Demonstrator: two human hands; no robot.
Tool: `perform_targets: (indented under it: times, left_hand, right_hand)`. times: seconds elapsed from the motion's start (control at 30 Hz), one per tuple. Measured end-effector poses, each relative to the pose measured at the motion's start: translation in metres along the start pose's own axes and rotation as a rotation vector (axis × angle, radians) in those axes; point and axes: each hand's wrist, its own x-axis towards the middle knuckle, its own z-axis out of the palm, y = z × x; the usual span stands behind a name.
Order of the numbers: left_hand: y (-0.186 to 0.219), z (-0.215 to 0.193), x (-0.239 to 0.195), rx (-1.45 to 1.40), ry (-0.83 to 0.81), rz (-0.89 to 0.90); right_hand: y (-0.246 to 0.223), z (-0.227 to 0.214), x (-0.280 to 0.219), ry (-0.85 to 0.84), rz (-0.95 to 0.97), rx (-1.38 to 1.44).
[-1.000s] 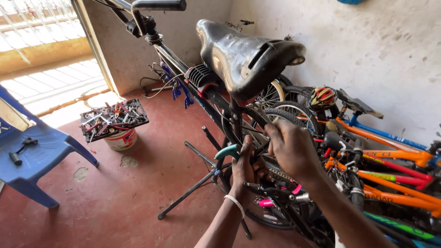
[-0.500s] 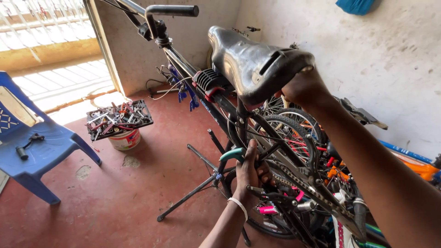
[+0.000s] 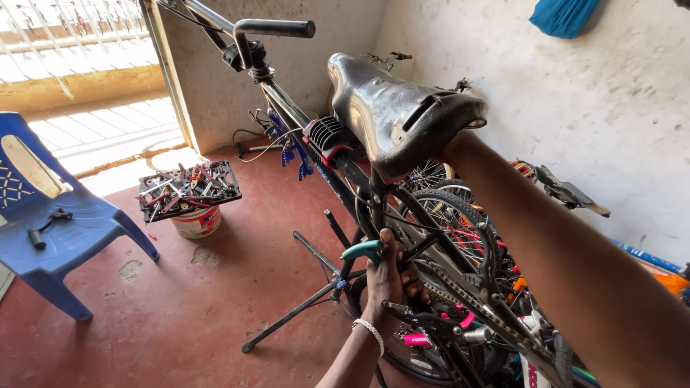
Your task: The person selects a wrench and a screwdriver from a toolbox and uses them to tighten bolts on the rear seat post and handlebars of a bicycle. The person manipulates the tools to secure the bicycle components.
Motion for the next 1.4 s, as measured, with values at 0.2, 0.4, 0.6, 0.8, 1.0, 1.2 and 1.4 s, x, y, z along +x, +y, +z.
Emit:
perform_targets:
  times: [0.2,0.4,0.6,0.8,1.0,1.2,1.4]
  left_hand:
    - [0.004,0.004,-0.007,0.022,0.009,-0.003]
    - [0.002,0.003,-0.004,0.017,0.012,0.014]
    - [0.004,0.004,-0.009,0.049,0.000,-0.043]
    - [0.000,0.003,-0.005,0.055,0.017,0.036]
    - [0.008,0.004,-0.012,0.165,-0.046,0.049]
    - [0.023,0.002,-0.018,0.368,-0.051,0.034]
    - [0.024,-0.055,0.000,0.720,0.216,0.693]
  right_hand:
    - [0.009,0.003,-0.006,-0.035,0.009,0.051]
    - [0.014,0.008,-0.017,-0.071,0.025,0.107]
    - [0.051,0.012,-0.094,-0.064,0.148,0.016]
    - [0.031,0.024,-0.083,0.096,0.422,0.058]
    - [0.039,0.007,-0.063,0.195,0.519,0.847]
    - [0.024,0.019,-0.028,0.086,0.612,0.324]
    - [0.078,0.025,-0.019,-0.074,0.318,0.374]
